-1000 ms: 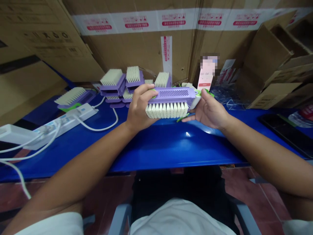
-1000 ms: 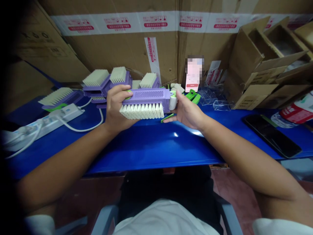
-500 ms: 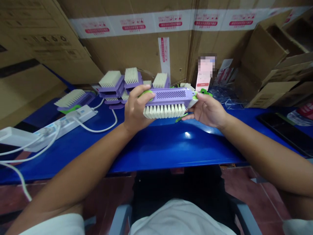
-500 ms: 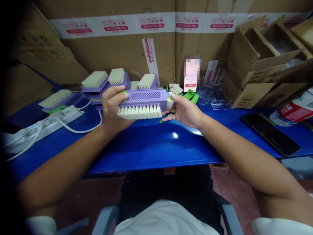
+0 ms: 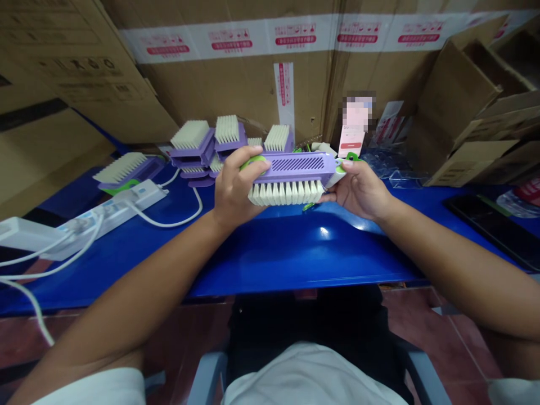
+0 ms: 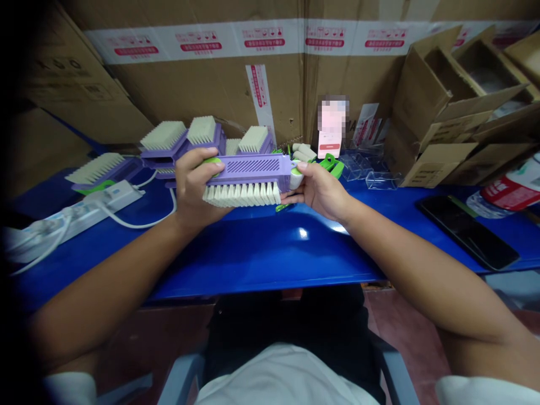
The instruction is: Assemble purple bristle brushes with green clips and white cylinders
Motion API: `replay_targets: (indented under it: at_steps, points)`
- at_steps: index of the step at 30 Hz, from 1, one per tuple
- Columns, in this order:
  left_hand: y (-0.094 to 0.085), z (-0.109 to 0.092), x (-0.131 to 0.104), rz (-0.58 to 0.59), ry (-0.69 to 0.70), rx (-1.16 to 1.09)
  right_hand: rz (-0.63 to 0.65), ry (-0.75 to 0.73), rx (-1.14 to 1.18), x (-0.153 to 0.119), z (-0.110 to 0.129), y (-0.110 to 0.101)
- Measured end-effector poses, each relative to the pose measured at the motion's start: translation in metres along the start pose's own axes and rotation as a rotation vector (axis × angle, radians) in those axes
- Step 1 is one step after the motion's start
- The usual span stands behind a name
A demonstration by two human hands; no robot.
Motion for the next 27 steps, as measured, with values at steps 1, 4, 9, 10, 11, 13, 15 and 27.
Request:
replay_targets:
  at_steps: [1, 4, 9, 10, 11, 13, 15, 27]
  points:
    - [0.000, 0.001, -0.001, 0.003, -0.012, 0.014, 0.001, -0.001, 0.005, 0.000, 0.000, 0.000]
    - [-0.003, 0.000, -0.002, -0.014, -0.025, 0.084, 0.001, 0.011, 0.006, -0.001, -0.001, -0.002]
    - [-0.013, -0.017, 0.003, -0.100, 0.124, 0.205, 0.013, 0.018, 0.006, -0.002, -0.002, 0.000]
    - [-0.016, -0.022, 0.003, -0.129, 0.173, 0.210, 0.023, 0.013, 0.009, -0.001, -0.001, 0.001]
    - [-0.018, -0.025, 0.003, -0.152, 0.205, 0.208, 0.034, 0.008, 0.011, -0.001, 0.000, 0.002]
    - [-0.019, -0.024, 0.004, -0.155, 0.198, 0.197, 0.045, 0.004, 0.005, -0.002, 0.001, 0.003]
    - [-0.016, -0.020, 0.005, -0.111, 0.150, 0.178, 0.043, 0.008, -0.008, -0.003, 0.002, 0.003]
    - [-0.020, -0.026, 0.007, -0.162, 0.189, 0.129, 0.002, 0.013, -0.049, -0.005, 0.007, 0.004]
Point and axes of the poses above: each hand's wrist, its own x-axis towards the middle knuckle, its own y-axis out of the palm, z = x × y, the point moved 8 cm from there along x, towards the middle knuckle, and after that the axes turned 15 degrees about z, right-handed, at the moved point
